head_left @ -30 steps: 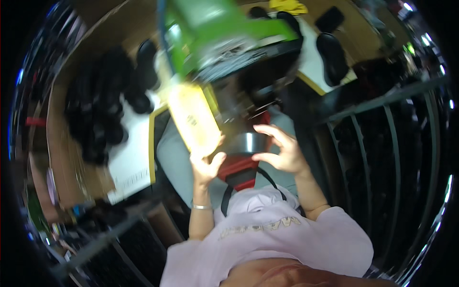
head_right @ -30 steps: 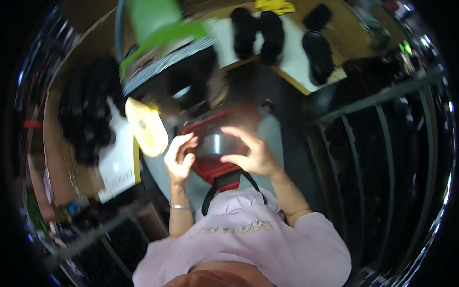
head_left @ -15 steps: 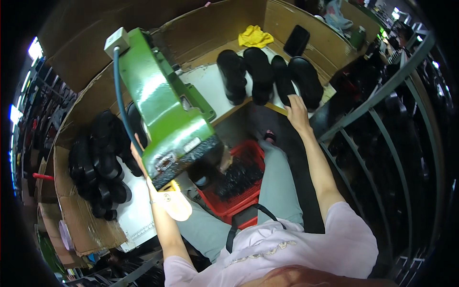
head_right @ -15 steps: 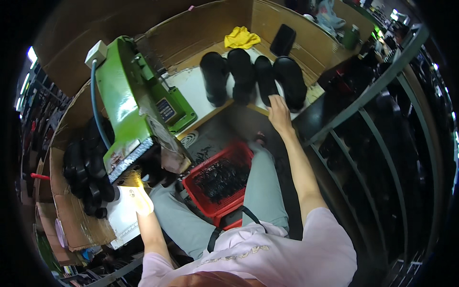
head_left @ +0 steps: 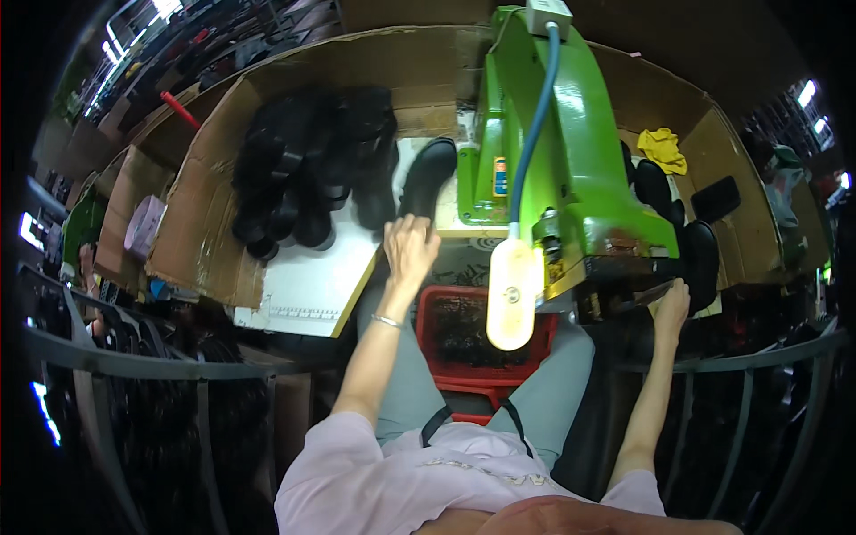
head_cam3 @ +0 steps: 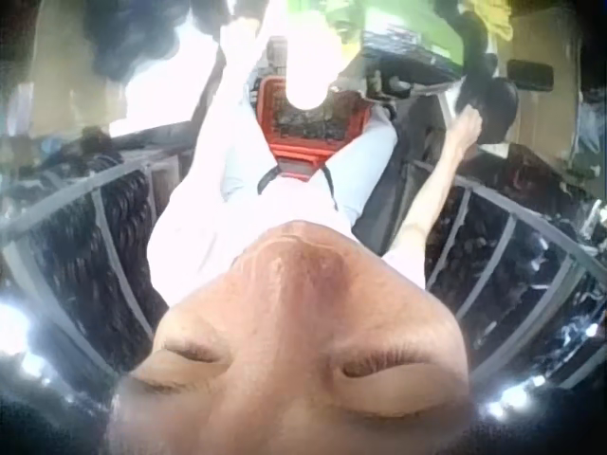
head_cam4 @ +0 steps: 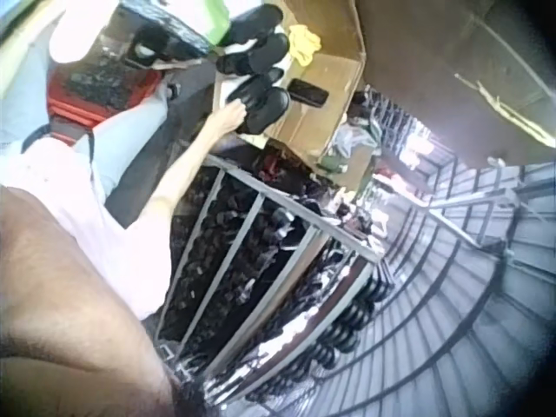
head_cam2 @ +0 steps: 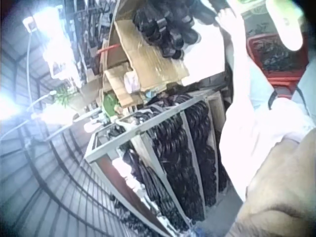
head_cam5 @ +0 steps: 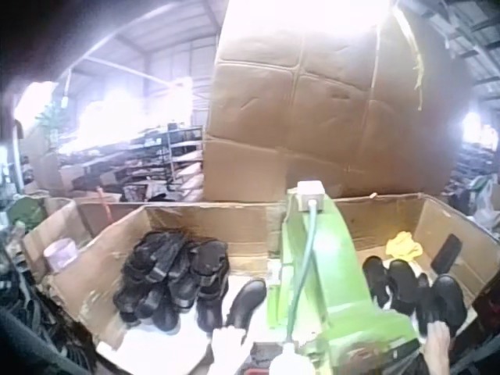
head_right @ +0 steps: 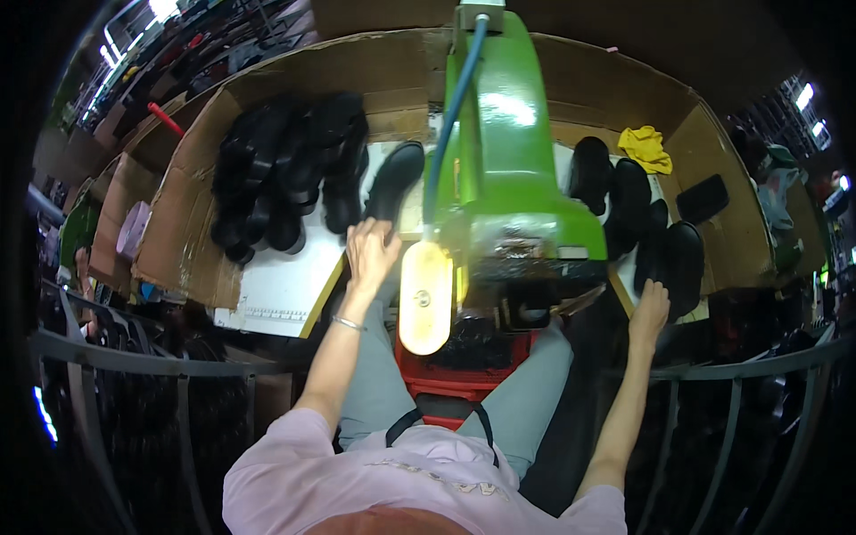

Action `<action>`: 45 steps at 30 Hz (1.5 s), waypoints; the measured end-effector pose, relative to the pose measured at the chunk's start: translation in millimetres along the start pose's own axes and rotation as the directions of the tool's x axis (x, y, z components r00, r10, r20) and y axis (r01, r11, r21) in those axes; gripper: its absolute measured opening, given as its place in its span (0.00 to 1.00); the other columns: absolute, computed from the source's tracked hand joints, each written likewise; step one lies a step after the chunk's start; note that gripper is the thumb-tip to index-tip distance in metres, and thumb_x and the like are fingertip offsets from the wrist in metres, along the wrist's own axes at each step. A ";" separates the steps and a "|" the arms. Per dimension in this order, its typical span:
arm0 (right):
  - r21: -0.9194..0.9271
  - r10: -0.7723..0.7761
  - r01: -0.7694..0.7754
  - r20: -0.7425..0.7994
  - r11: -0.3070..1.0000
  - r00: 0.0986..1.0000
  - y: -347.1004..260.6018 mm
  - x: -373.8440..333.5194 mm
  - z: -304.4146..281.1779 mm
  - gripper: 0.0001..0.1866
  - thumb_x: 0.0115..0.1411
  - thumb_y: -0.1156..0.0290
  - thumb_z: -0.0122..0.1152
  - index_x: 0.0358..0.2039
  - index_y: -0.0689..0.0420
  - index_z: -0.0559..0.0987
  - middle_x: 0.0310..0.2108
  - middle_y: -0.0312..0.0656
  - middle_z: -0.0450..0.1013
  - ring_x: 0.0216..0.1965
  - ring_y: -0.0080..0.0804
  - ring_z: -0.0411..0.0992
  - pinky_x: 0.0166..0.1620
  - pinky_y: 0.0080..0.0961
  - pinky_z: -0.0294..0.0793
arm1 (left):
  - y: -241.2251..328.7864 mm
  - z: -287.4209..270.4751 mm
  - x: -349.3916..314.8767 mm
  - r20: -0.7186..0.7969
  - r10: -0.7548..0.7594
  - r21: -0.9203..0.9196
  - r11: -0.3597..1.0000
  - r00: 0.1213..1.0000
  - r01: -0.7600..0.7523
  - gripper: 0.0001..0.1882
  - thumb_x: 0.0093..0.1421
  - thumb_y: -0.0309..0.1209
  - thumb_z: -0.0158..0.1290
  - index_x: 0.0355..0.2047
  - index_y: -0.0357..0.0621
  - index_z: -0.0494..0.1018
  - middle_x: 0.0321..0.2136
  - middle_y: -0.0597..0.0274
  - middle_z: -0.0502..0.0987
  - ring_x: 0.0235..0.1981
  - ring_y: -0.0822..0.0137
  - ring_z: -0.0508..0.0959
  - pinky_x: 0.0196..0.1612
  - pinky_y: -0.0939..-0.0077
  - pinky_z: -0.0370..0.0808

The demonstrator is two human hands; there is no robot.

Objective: The person uses a green grinding machine to smooth the edges of black shoe parts. They pick up each part from a nearby pile, press it against the rotating wheel, and then place the finished item on a shelf to the right.

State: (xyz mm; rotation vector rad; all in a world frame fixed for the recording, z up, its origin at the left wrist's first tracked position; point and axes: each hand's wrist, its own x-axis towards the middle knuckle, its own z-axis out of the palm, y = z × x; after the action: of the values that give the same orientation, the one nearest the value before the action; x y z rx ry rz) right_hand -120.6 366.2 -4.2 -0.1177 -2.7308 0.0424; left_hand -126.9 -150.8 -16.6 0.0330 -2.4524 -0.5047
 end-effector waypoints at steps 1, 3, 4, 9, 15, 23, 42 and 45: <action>-0.112 -0.028 0.030 0.019 0.993 0.999 -3.1 4.0 -7.4 0.15 0.55 0.79 0.49 0.43 0.62 0.76 0.36 0.45 0.69 0.41 0.45 0.69 0.41 0.38 0.69 | 1.5 -10.1 -11.9 -0.066 -0.010 -0.018 1.000 0.998 0.009 0.07 0.48 0.30 0.60 0.27 0.41 0.78 0.25 0.56 0.75 0.31 0.55 0.75 0.39 0.62 0.66; -0.174 -0.066 0.070 0.033 0.982 0.997 0.5 8.6 -7.8 0.15 0.54 0.80 0.50 0.43 0.62 0.76 0.36 0.45 0.70 0.41 0.44 0.69 0.42 0.38 0.69 | 7.4 -38.4 -35.0 -0.125 -0.144 -0.130 0.983 0.982 0.128 0.08 0.47 0.28 0.61 0.28 0.39 0.78 0.26 0.54 0.77 0.32 0.54 0.76 0.40 0.62 0.69; -0.195 -0.101 0.107 0.039 0.975 0.994 3.3 12.0 -5.2 0.15 0.54 0.79 0.50 0.43 0.62 0.77 0.37 0.45 0.70 0.43 0.43 0.68 0.43 0.37 0.68 | 6.0 -48.0 -48.6 -0.123 -0.286 -0.312 0.920 0.950 0.237 0.08 0.48 0.27 0.61 0.30 0.37 0.78 0.27 0.54 0.78 0.31 0.56 0.77 0.39 0.65 0.71; -0.251 -0.250 0.270 0.110 0.929 0.962 1.7 32.8 4.7 0.14 0.56 0.78 0.50 0.42 0.60 0.77 0.40 0.46 0.70 0.46 0.45 0.69 0.46 0.39 0.69 | 5.2 -123.4 -104.3 0.170 -0.653 -0.851 0.280 0.738 0.444 0.07 0.55 0.22 0.59 0.34 0.31 0.78 0.25 0.71 0.75 0.26 0.81 0.71 0.30 0.86 0.68; -0.172 -0.256 0.265 0.071 0.949 0.964 -41.6 11.7 -32.0 0.26 0.54 0.80 0.57 0.56 0.58 0.70 0.42 0.52 0.69 0.44 0.51 0.69 0.47 0.42 0.69 | 12.6 -186.4 -147.2 0.331 -0.518 -0.777 0.325 0.789 0.539 0.06 0.56 0.19 0.58 0.35 0.30 0.77 0.27 0.70 0.73 0.27 0.82 0.69 0.30 0.88 0.65; 0.826 -0.286 -0.452 0.368 -0.337 0.885 -149.5 -141.3 -30.3 0.42 0.51 0.60 0.74 0.62 0.60 0.64 0.54 0.46 0.69 0.54 0.37 0.70 0.57 0.34 0.69 | 81.8 -128.6 -143.0 0.641 -0.222 -0.753 0.008 0.735 0.658 0.08 0.58 0.22 0.59 0.38 0.34 0.76 0.33 0.65 0.76 0.31 0.78 0.72 0.35 0.85 0.70; 0.938 0.200 0.048 -0.123 0.344 0.972 -134.0 -142.8 -70.9 0.34 0.45 0.74 0.74 0.54 0.57 0.72 0.56 0.46 0.64 0.58 0.40 0.63 0.58 0.34 0.64 | 82.7 -72.7 -161.8 0.648 -0.057 -0.757 -0.163 0.760 0.633 0.33 0.43 0.20 0.70 0.49 0.37 0.67 0.43 0.60 0.74 0.47 0.68 0.75 0.53 0.73 0.71; 0.773 -0.007 0.189 -0.231 0.605 0.973 -150.8 -138.1 -86.2 0.22 0.41 0.71 0.74 0.41 0.50 0.83 0.56 0.46 0.65 0.59 0.46 0.61 0.58 0.39 0.61 | 67.0 -74.6 -164.7 0.658 -0.081 -0.753 -0.094 0.749 0.651 0.33 0.44 0.19 0.69 0.50 0.37 0.67 0.44 0.59 0.74 0.47 0.67 0.75 0.54 0.72 0.71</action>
State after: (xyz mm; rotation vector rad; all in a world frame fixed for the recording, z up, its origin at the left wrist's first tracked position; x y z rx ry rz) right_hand 28.4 204.8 27.4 0.2761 -2.2439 1.1396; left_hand 55.6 -91.1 -33.0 0.0661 -1.6970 -2.7379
